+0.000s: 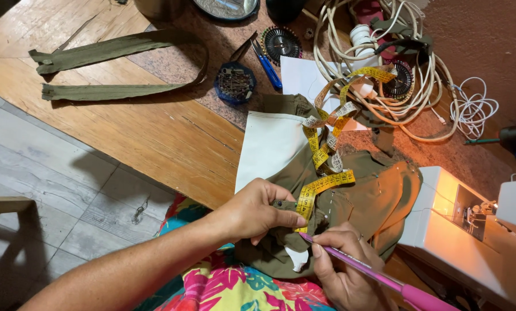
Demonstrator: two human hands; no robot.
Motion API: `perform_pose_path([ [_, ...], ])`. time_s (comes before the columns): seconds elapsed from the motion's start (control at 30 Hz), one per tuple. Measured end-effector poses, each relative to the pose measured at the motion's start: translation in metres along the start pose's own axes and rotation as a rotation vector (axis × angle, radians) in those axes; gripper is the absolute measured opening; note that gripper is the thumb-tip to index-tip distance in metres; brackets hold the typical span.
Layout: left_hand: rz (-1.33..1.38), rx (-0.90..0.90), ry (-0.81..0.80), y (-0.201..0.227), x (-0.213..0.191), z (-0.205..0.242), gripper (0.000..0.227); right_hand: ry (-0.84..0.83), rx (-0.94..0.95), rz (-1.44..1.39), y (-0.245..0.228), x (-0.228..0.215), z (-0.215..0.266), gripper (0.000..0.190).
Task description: Measuring and marking a green garment using a measuring tape and a pen on a sewing table
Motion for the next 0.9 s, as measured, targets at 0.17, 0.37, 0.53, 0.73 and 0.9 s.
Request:
perform_pose_path([
  [0.17, 0.033, 0.002, -0.007, -0.003, -0.001, -0.002, 0.018, 0.030, -0.029, -0.029, -0.001, -0.001, 0.000, 0.009],
  [0.37, 0.022, -0.029, -0.006, -0.003, 0.000, -0.001, 0.019, 0.008, 0.036, -0.042, 0.003, 0.002, 0.002, 0.010],
  [0.53, 0.018, -0.013, -0.015, -0.001, 0.000, 0.001, 0.020, 0.131, 0.069, -0.156, 0.006, -0.012, 0.004, 0.009],
  [0.73, -0.029, -0.045, -0.030, 0.003, 0.003, 0.008, 0.017, 0.308, 0.354, -0.361, 0.044, -0.024, -0.007, 0.018],
  [0.9, -0.042, -0.051, -0.049, 0.010, 0.004, 0.014, 0.014, -0.054, 0.494, -0.425, 0.058, 0.017, -0.025, 0.030],
])
Point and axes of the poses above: each hand's wrist, its own z-axis away from the middle knuckle, its own x-axis out of the palm, y = z × x, the point moved 9 cm from there along -z, towards the middle knuckle, and after that the axes turned 3 degrees about y, right-handed, at the moved point
